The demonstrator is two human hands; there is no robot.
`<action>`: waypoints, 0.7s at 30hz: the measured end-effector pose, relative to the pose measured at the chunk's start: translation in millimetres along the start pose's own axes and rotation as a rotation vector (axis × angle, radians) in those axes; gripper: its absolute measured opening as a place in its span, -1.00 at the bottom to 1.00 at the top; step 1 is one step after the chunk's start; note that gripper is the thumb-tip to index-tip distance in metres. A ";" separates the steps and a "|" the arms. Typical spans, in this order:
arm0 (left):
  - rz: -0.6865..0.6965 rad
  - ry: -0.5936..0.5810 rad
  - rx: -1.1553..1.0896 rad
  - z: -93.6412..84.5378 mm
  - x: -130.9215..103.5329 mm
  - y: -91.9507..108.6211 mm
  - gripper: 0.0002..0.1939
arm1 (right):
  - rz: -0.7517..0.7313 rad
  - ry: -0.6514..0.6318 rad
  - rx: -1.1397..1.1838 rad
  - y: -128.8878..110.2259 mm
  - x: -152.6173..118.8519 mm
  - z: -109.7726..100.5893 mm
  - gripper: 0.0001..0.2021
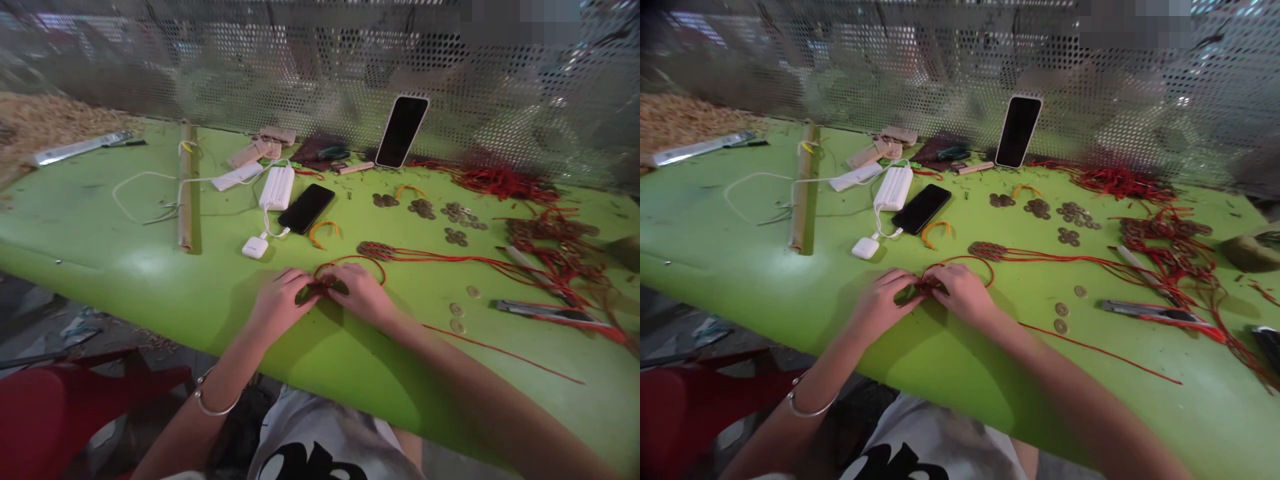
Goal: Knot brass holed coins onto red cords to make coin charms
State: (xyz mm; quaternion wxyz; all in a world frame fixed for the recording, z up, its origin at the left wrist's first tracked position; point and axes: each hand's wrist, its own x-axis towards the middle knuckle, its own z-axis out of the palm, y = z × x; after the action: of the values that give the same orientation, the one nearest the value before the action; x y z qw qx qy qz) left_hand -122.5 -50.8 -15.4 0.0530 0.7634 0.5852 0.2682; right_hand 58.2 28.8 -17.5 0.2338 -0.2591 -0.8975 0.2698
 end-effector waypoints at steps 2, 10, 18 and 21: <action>0.000 -0.001 0.012 -0.1 0.2 -0.5 -0.87 | -0.053 -0.017 -0.010 2.1 -0.3 0.5 -0.85; -0.009 -0.016 0.021 -0.5 1.1 -2.5 -0.82 | -0.193 -0.022 -0.113 6.5 -0.7 1.8 -0.82; -0.023 -0.028 0.005 -0.9 2.1 -2.4 -0.78 | -0.279 0.007 -0.315 4.9 -0.9 4.3 -0.84; -0.020 -0.029 0.006 -1.3 2.7 -3.2 -0.78 | -0.285 0.003 -0.338 4.1 -0.5 4.4 -0.85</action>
State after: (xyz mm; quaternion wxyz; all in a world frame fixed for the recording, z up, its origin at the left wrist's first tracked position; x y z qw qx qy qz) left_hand -125.4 -47.7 -14.6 0.0618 0.7613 0.5930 0.2548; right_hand 57.5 29.9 -23.3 0.2243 -0.1656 -0.9571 0.0791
